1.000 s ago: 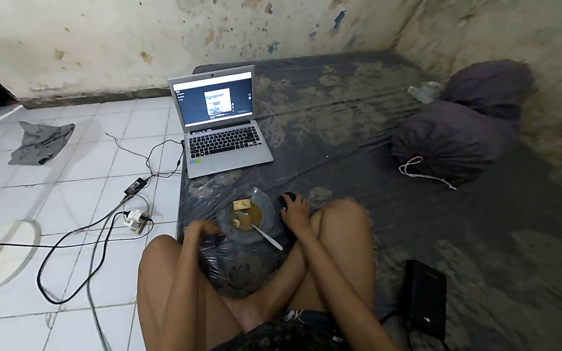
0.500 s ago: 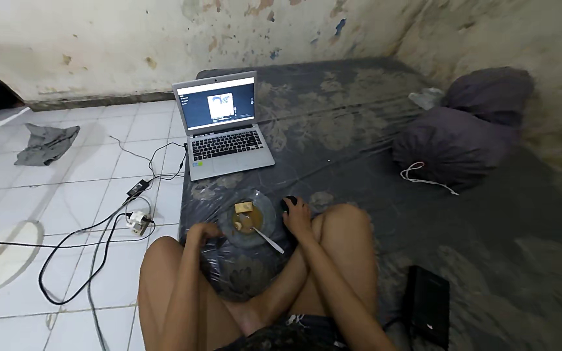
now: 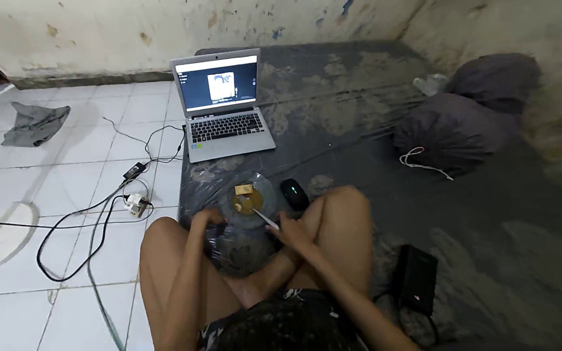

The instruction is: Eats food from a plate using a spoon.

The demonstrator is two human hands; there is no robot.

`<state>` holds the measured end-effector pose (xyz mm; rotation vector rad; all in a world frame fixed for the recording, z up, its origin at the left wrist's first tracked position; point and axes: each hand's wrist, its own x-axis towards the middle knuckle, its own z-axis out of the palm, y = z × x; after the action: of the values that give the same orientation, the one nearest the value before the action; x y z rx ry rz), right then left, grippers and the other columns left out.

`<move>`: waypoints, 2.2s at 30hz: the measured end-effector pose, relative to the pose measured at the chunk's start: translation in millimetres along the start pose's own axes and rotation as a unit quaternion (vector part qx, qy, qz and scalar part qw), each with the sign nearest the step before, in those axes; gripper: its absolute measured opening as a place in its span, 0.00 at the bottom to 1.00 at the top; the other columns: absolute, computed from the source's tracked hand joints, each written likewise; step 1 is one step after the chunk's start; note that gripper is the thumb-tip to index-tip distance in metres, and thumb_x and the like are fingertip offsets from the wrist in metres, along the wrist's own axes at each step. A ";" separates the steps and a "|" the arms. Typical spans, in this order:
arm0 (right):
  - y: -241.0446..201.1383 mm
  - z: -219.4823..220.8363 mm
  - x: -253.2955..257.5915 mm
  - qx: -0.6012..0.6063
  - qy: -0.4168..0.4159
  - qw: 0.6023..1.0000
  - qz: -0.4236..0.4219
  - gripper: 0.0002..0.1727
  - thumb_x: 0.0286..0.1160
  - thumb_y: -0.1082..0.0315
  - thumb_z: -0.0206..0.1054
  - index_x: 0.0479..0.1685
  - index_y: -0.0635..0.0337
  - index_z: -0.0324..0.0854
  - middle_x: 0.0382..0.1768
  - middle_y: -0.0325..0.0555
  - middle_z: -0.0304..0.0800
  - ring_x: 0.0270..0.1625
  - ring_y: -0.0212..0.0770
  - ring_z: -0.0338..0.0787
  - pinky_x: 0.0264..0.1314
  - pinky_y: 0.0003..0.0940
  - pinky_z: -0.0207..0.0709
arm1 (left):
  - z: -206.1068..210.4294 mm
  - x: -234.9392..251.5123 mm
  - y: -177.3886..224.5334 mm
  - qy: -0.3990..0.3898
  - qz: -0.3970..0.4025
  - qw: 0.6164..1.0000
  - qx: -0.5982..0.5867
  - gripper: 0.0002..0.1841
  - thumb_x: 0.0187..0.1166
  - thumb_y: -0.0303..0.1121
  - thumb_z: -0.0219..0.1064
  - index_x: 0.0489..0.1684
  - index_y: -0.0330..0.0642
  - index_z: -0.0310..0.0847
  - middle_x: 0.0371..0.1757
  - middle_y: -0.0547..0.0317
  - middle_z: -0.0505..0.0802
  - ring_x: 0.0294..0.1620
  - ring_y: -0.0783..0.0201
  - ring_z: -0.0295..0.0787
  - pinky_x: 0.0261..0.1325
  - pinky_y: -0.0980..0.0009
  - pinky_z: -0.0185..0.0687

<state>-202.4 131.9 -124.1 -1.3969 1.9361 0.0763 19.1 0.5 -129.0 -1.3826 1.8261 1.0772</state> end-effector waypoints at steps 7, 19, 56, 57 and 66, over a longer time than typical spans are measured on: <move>-0.5 4.7 -0.2 0.209 0.043 0.977 -0.017 0.29 0.83 0.69 0.68 0.79 0.72 0.67 0.57 0.68 0.87 0.56 0.59 0.89 0.65 0.52 0.80 | 10.0 -10.5 17.1 0.014 -0.020 0.999 0.028 0.29 0.83 0.44 0.68 0.70 0.23 0.75 0.74 0.26 0.80 0.79 0.32 0.72 0.77 0.32 0.63; -9.6 22.1 15.5 0.636 0.193 0.747 0.031 0.19 0.95 0.71 0.45 0.69 0.75 0.75 0.39 0.44 0.82 0.34 0.28 0.82 0.41 0.21 0.79 | 6.7 -2.4 13.9 0.015 -0.005 1.000 0.026 0.29 0.80 0.43 0.71 0.67 0.22 0.77 0.70 0.26 0.82 0.75 0.33 0.76 0.75 0.34 0.65; 0.1 16.9 21.6 0.100 0.366 0.824 -0.421 0.13 0.80 0.78 0.60 0.48 0.69 0.92 0.46 0.55 0.97 0.50 0.54 0.92 0.62 0.41 0.82 | 8.5 3.4 14.2 0.012 -0.014 1.000 0.009 0.28 0.81 0.43 0.70 0.65 0.23 0.79 0.69 0.28 0.83 0.74 0.34 0.77 0.74 0.35 0.66; 0.7 17.2 21.9 0.111 0.382 0.824 -0.404 0.13 0.79 0.78 0.60 0.48 0.70 0.92 0.45 0.56 0.97 0.49 0.55 0.93 0.62 0.42 0.83 | 9.2 4.5 13.0 0.012 -0.013 1.000 0.009 0.28 0.81 0.43 0.70 0.65 0.23 0.79 0.69 0.28 0.83 0.74 0.34 0.77 0.74 0.35 0.66; 13.1 18.1 14.9 0.153 0.389 0.842 -0.341 0.14 0.82 0.77 0.58 0.50 0.73 0.90 0.45 0.60 0.95 0.50 0.55 0.92 0.63 0.40 0.82 | 8.4 5.0 12.1 0.005 0.002 1.000 0.027 0.26 0.83 0.43 0.68 0.65 0.24 0.80 0.67 0.29 0.85 0.72 0.35 0.79 0.72 0.35 0.67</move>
<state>-206.0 133.4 -150.7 -1.9695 1.7544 -1.2572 6.1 7.0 -134.3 -1.3553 1.8514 1.0174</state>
